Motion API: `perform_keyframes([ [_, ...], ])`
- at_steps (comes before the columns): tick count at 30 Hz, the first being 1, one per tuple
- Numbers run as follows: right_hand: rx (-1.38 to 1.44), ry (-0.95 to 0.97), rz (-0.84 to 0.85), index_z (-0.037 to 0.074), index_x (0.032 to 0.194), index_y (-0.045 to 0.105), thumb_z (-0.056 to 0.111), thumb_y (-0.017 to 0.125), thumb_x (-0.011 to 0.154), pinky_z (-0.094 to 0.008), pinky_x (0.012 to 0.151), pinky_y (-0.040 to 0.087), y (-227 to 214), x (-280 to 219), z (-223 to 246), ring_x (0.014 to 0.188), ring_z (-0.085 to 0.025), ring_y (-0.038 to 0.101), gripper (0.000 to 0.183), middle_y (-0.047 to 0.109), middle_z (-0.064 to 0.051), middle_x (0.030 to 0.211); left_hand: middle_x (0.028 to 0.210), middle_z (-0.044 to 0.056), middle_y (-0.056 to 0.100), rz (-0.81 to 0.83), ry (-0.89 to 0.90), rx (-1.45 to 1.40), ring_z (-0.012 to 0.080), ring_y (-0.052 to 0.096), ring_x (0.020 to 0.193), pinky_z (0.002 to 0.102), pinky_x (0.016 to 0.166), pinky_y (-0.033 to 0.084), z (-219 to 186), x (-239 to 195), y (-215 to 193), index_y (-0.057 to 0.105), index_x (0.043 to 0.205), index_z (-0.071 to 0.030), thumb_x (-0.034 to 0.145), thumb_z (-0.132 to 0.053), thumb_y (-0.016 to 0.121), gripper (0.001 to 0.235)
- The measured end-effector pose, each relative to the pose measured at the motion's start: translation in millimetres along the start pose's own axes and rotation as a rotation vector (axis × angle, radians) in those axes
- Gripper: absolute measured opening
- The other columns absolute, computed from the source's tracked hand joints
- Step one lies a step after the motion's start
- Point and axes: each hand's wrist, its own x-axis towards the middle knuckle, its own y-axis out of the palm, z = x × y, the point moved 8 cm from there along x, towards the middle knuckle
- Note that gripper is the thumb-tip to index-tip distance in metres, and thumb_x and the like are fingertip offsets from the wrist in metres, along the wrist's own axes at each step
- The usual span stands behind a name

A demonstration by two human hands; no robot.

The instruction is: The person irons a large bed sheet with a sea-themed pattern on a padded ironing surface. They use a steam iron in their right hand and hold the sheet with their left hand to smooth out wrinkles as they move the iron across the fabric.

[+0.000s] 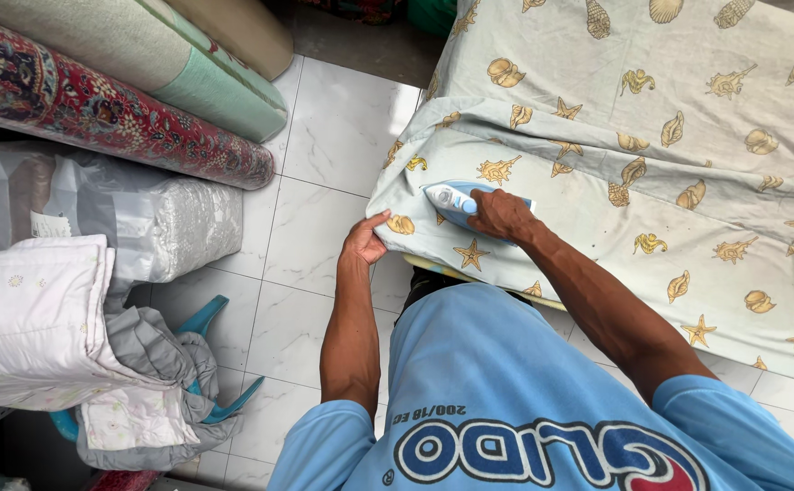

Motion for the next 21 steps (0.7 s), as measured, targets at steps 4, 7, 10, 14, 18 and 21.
perform_keyframes([
  [4,-0.011,0.005,-0.028,0.001,0.106,0.061,0.026,0.068,0.086,-0.055,0.067,0.057,3,-3,3,0.073,-0.042,0.071,0.033,0.071,-0.025,0.078,0.137,0.015,0.059,0.182,0.275,-0.089,0.029,0.056,0.129,0.049,0.108,0.047,-26,-19,27,0.049,0.138,-0.004,0.084,0.003,0.065,0.057],
  [7,0.02,0.071,-0.084,0.0,0.104,0.061,0.025,0.068,0.085,-0.055,0.067,0.057,-5,-1,-9,0.073,-0.044,0.07,0.032,0.07,-0.025,0.082,0.13,0.013,0.063,0.157,0.35,-0.006,0.0248,0.061,0.12,0.046,0.103,0.05,-35,-28,34,0.055,0.133,-0.007,0.082,0.004,0.065,0.053],
  [10,0.006,0.086,-0.031,0.002,0.103,0.064,0.025,0.065,0.088,-0.053,0.071,0.058,-3,-1,-13,0.074,-0.041,0.071,0.027,0.071,-0.024,0.081,0.117,0.013,0.068,-0.037,0.438,0.181,0.022,0.066,0.106,0.042,0.092,0.055,-46,-30,24,0.058,0.119,-0.006,0.082,0.003,0.071,0.039],
  [14,-0.044,-0.055,0.031,0.002,0.103,0.062,0.03,0.066,0.088,-0.052,0.07,0.058,7,1,13,0.072,-0.04,0.071,0.031,0.072,-0.023,0.078,0.095,0.008,0.072,-0.261,0.513,0.436,0.017,0.068,0.08,0.036,0.069,0.057,-51,-34,9,0.061,0.101,-0.003,0.08,-0.001,0.077,0.027],
  [18,-0.149,-0.105,0.169,0.001,0.106,0.06,0.028,0.065,0.09,-0.051,0.066,0.059,41,0,43,0.068,-0.037,0.071,0.032,0.069,-0.022,0.074,0.084,0.005,0.067,-0.329,0.526,0.536,0.0131,0.061,0.069,0.031,0.06,0.053,-42,-35,-1,0.063,0.097,-0.003,0.082,-0.005,0.08,0.023],
  [21,-0.169,-0.191,0.104,0.001,0.106,0.059,0.032,0.07,0.087,-0.052,0.062,0.058,49,-6,53,0.067,-0.037,0.069,0.039,0.067,-0.023,0.071,0.079,0.003,0.065,-0.395,0.532,0.54,0.0119,0.059,0.066,0.029,0.059,0.052,-37,-36,-12,0.063,0.094,-0.003,0.083,-0.007,0.08,0.021],
])
